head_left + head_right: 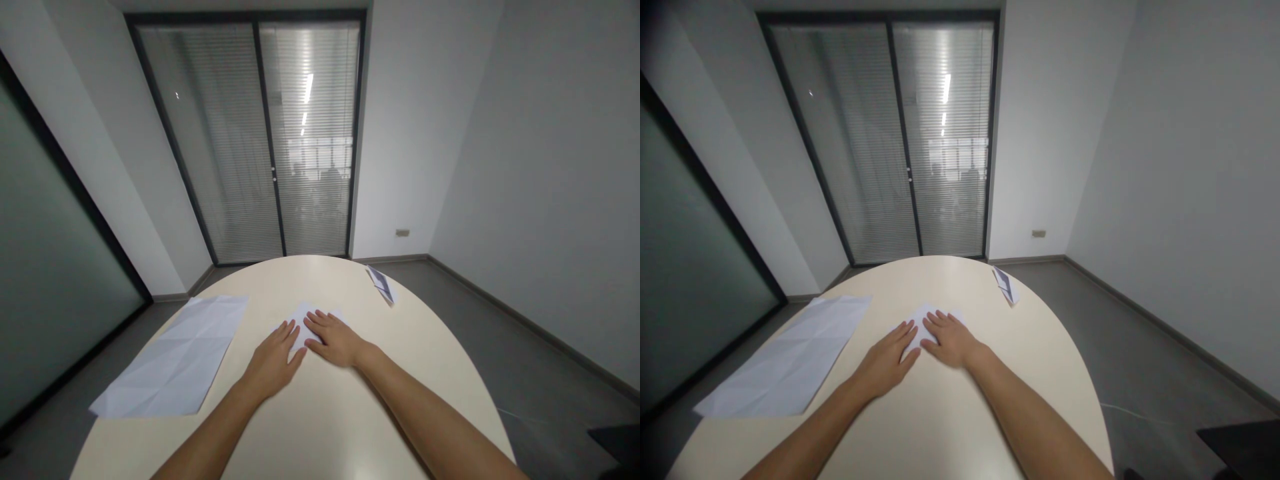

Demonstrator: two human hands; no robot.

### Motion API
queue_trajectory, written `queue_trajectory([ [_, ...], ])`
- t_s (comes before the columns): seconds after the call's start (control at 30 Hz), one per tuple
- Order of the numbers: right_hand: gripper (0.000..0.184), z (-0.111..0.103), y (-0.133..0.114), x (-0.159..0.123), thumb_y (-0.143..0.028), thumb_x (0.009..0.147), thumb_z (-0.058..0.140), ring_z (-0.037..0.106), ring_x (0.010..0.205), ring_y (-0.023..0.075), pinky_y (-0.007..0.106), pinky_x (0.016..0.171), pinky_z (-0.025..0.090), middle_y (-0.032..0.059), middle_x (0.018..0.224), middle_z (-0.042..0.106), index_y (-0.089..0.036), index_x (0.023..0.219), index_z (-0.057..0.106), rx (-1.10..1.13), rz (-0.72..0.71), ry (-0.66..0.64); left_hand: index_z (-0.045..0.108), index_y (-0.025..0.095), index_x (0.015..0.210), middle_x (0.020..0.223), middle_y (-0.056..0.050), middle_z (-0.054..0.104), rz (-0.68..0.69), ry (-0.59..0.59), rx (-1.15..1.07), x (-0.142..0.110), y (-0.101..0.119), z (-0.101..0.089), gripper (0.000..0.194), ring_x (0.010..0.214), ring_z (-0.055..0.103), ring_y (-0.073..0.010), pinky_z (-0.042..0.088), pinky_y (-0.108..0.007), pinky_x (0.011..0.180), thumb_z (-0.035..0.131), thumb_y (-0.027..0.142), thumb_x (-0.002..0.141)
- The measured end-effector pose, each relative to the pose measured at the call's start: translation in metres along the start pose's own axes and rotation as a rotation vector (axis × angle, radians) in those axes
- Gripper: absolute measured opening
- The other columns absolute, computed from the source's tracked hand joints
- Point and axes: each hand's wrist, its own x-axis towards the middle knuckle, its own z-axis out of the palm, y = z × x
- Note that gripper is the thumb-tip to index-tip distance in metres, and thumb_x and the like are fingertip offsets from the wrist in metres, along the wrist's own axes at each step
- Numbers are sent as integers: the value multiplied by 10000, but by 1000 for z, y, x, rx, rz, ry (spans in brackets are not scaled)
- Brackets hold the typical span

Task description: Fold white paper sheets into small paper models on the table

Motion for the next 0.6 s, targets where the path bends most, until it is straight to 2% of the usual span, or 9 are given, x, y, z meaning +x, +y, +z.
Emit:
queue_trajectory([
  [0.17,736,1,3,1,-600,992,369,193,1509,345,539,1216,173,156,1623,240,-138,1563,316,-29,83,-2,520,76,1412,1524,-189,450,-102,1,24,2,-1,1,550,1434,410,-272,347,-420,1181,368,427,1017],
  [0.3,713,1,-1,-1,-575,999,370,194,1508,354,580,1208,151,163,1621,251,-142,1563,316,-57,124,16,545,73,1381,1498,-192,489,-122,32,94,2,0,1,515,1410,449,-274,381,-404,1158,363,392,1020],
  [0.43,594,-3,-8,-2,-463,1009,407,268,1488,333,570,1203,174,162,1584,356,-157,1518,409,-88,6,60,550,73,1374,1489,-197,498,-110,35,116,2,3,-1,508,1397,464,-290,400,-423,1144,383,384,1008],
  [0.53,578,-6,-9,-2,-435,1000,433,293,1482,307,543,1193,232,133,1572,392,-190,1523,403,-25,-122,7,543,73,1382,1493,-197,494,-113,27,117,3,3,-2,500,1398,464,-287,404,-420,1142,378,356,1004],
  [0.6,619,-6,-8,-2,-470,995,439,272,1490,312,547,1195,229,136,1583,368,-182,1538,376,17,-140,-26,541,67,1382,1493,-202,492,-112,30,106,3,3,-2,497,1399,462,-288,402,-422,1143,381,340,1000],
])
